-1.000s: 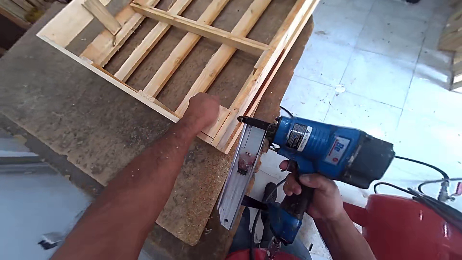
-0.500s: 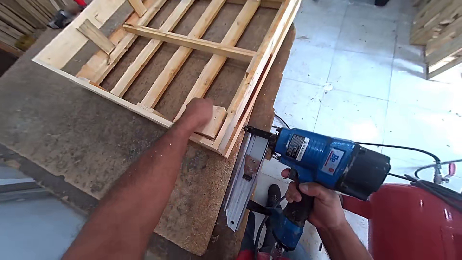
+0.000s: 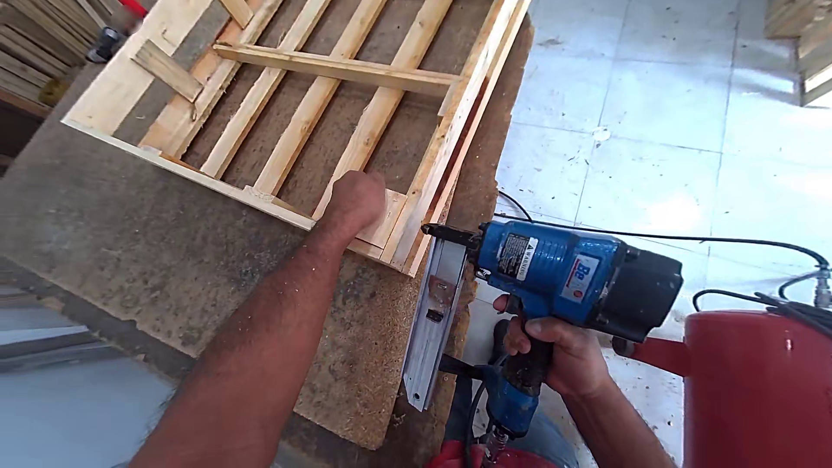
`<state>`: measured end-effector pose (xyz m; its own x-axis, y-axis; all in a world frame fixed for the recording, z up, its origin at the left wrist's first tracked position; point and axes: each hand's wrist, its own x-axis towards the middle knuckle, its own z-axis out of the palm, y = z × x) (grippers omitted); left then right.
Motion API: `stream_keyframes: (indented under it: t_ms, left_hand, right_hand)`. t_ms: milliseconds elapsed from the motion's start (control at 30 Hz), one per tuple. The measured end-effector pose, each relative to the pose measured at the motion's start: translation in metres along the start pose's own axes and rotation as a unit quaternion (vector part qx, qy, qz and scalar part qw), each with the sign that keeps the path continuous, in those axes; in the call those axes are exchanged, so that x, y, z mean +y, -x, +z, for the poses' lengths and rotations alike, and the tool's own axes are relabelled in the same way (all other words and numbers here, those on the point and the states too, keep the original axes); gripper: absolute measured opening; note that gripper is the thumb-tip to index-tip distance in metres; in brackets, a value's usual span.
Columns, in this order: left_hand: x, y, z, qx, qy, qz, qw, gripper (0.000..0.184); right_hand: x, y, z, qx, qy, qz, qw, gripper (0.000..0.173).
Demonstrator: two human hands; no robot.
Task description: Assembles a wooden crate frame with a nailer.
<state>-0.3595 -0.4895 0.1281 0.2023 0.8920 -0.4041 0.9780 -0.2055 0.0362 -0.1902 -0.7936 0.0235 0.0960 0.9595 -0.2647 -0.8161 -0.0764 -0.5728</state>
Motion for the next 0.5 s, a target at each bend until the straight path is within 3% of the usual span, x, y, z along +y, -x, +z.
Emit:
stream_keyframes:
  t_ms: [167,500]
  left_hand:
    - [0.001,0.002,0.005,0.015,-0.008,0.002,1.000,0.052]
    - [-0.004,-0.005,0.007,0.008,0.111,-0.060,0.992,0.058]
  right_hand:
    - [0.005,-0.003,0.003,-0.017,0.000,0.004,1.000,0.027]
    - [0.009,-0.013,0.005,-0.005,-0.018,0.007,1.000,0.027]
